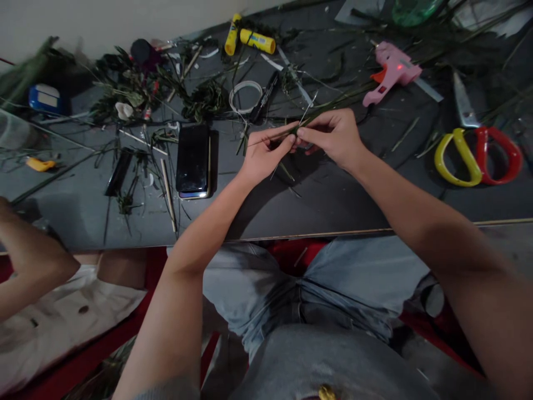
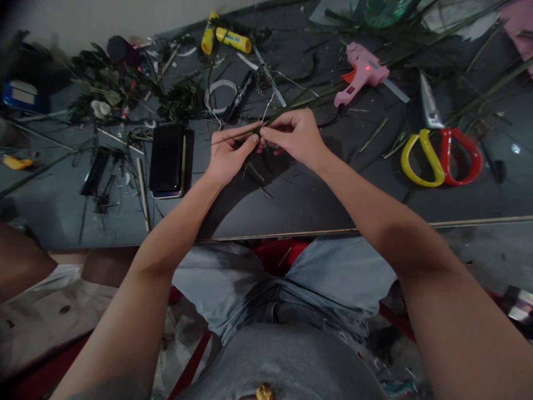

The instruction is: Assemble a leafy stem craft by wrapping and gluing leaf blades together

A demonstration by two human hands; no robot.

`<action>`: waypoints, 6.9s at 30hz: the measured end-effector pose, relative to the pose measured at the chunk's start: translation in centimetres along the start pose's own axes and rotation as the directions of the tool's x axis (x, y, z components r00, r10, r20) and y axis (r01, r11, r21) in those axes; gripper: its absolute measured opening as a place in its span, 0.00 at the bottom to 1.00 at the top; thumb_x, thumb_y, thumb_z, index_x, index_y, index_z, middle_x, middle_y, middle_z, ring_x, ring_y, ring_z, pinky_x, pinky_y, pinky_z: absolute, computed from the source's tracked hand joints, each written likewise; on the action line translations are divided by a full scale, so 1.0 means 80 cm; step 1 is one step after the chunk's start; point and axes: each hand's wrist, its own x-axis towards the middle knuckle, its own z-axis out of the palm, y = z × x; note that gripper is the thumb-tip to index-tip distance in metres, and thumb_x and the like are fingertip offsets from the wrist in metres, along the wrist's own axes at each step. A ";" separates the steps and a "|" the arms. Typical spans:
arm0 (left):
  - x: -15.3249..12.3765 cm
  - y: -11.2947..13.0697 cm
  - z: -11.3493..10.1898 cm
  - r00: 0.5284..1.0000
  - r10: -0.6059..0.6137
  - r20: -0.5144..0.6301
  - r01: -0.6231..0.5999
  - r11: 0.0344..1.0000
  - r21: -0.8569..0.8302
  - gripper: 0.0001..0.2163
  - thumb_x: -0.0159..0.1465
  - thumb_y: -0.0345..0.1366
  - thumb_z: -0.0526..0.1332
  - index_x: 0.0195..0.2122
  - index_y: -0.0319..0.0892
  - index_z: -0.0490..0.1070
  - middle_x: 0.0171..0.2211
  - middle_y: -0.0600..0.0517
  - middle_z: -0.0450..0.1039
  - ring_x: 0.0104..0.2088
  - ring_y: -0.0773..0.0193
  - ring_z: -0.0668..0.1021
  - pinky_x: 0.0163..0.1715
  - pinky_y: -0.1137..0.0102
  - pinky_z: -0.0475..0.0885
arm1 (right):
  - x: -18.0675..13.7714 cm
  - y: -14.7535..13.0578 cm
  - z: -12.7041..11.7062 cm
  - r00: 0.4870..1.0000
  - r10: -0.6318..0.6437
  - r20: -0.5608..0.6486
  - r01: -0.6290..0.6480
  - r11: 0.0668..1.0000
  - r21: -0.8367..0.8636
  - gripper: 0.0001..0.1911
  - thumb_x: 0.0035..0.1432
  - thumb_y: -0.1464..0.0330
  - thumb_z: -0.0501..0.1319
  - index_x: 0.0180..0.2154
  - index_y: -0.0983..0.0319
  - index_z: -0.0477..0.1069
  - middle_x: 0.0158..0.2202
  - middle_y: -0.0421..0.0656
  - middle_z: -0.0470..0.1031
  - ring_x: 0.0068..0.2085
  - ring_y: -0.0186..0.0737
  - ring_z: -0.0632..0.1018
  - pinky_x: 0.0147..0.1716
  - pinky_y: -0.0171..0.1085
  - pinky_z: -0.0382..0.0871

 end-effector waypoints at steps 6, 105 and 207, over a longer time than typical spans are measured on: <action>-0.001 0.006 0.004 0.995 -0.077 -0.063 0.077 0.997 0.007 0.28 0.59 0.35 0.73 0.59 0.46 0.69 0.29 0.55 0.79 0.37 0.62 0.85 0.43 0.66 0.79 | -0.001 -0.003 0.005 1.000 -0.002 -0.028 0.001 0.999 -0.051 0.09 0.56 0.73 0.71 0.25 0.61 0.77 0.22 0.37 0.78 0.20 0.25 0.72 0.19 0.28 0.69; -0.009 0.027 0.026 0.904 -0.426 -0.039 0.405 0.883 -0.238 0.04 0.59 0.25 0.67 0.33 0.38 0.80 0.26 0.54 0.81 0.23 0.73 0.80 0.28 0.77 0.80 | 0.000 -0.028 0.001 0.921 0.387 -0.044 -0.307 0.791 0.530 0.08 0.67 0.71 0.63 0.34 0.61 0.79 0.32 0.35 0.83 0.32 0.30 0.83 0.36 0.31 0.79; -0.004 0.042 0.015 0.859 -0.491 -0.147 0.381 0.803 -0.458 0.06 0.60 0.22 0.65 0.33 0.39 0.78 0.26 0.54 0.82 0.23 0.72 0.80 0.32 0.73 0.80 | 0.006 0.016 -0.017 0.742 -0.630 -0.229 0.329 0.640 -0.694 0.16 0.67 0.51 0.59 0.39 0.51 0.82 0.38 0.47 0.80 0.45 0.51 0.81 0.48 0.53 0.76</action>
